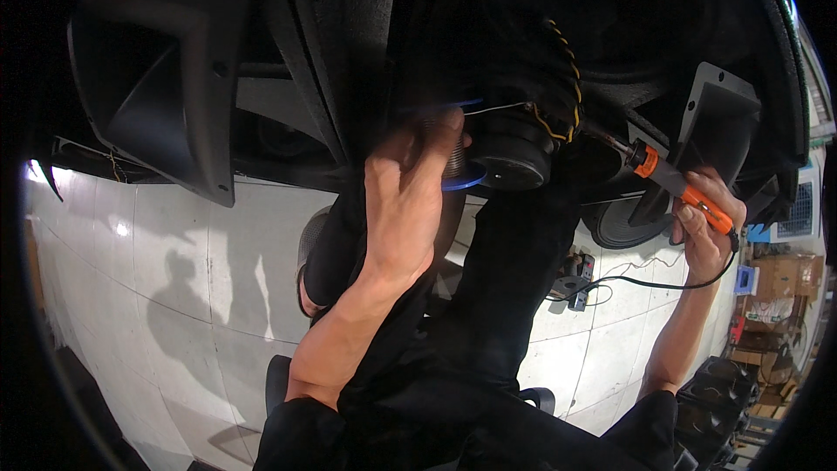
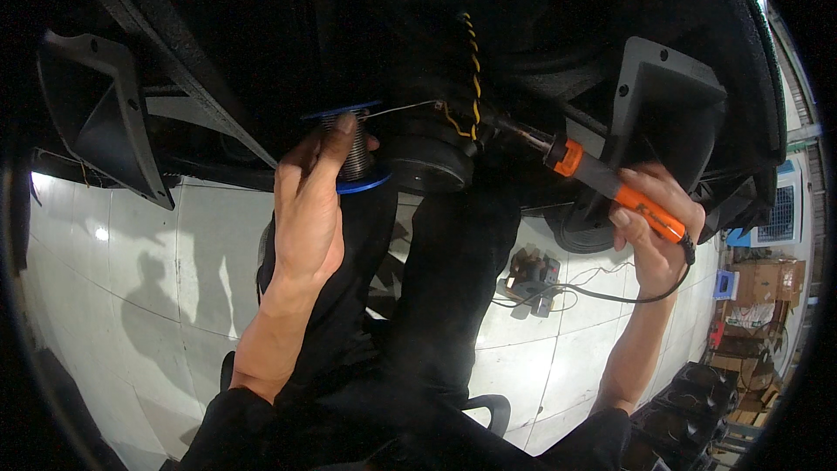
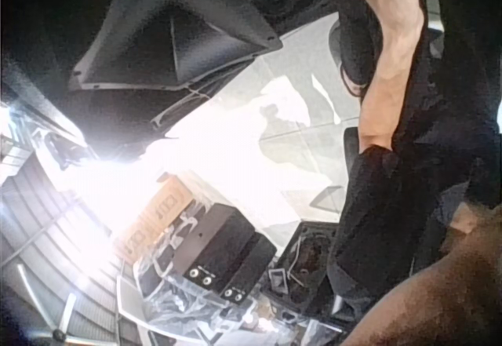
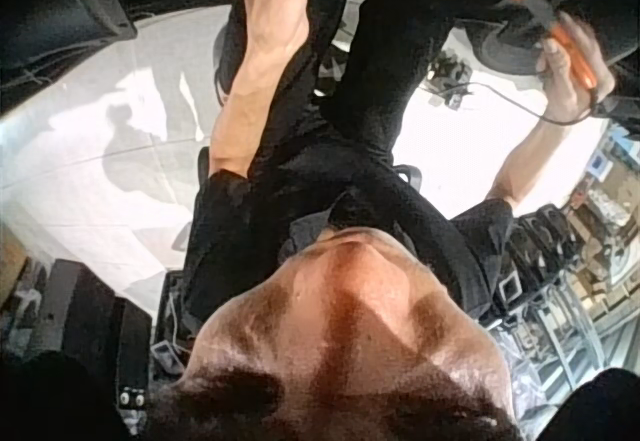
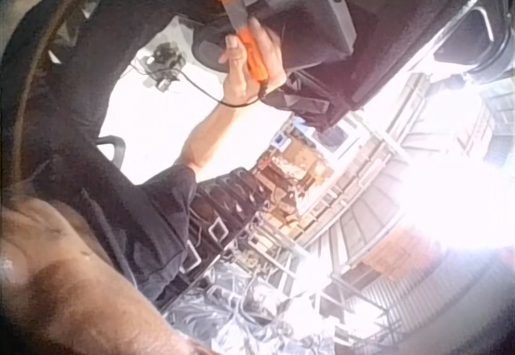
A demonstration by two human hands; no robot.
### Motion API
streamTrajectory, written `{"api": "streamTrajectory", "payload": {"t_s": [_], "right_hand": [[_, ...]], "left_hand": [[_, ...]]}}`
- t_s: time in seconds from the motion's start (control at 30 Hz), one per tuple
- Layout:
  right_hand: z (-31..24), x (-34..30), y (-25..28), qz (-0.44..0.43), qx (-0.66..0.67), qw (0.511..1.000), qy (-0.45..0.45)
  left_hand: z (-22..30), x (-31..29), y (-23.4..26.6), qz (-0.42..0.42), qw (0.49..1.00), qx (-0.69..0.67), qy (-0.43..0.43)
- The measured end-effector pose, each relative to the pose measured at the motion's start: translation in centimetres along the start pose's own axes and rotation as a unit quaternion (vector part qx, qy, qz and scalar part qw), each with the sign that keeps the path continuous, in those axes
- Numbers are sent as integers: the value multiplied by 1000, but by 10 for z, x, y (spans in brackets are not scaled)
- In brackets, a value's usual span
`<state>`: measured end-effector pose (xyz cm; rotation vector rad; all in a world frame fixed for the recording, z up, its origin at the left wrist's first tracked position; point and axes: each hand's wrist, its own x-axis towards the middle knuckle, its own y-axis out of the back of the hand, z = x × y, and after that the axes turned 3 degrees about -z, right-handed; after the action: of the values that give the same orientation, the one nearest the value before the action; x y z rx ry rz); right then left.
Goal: The person installs a speaker into a vehicle chassis. They connect wires to the speaker terminals, solder the connections using a soldering iron and solder wire, and then fit the speaker into the mounting cavity.
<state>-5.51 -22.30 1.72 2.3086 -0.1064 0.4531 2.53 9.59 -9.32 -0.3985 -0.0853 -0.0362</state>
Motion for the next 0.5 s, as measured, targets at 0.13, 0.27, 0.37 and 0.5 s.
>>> {"api": "streamTrajectory", "payload": {"t_s": [0.13,0.27,0.37,0.5], "right_hand": [[2,-1,0,9,5,1000,12],[5,0,-2,16,5,999,31],[3,0,-3,11,20,999,27],[0,0,-3,3,54,999,6]], "left_hand": [[0,0,1,-4,1000,-27,8],[-1,0,2,-2,1000,-27,9],[-1,0,2,-5,999,-29,12],[1,0,1,-8,1000,-26,5]]}}
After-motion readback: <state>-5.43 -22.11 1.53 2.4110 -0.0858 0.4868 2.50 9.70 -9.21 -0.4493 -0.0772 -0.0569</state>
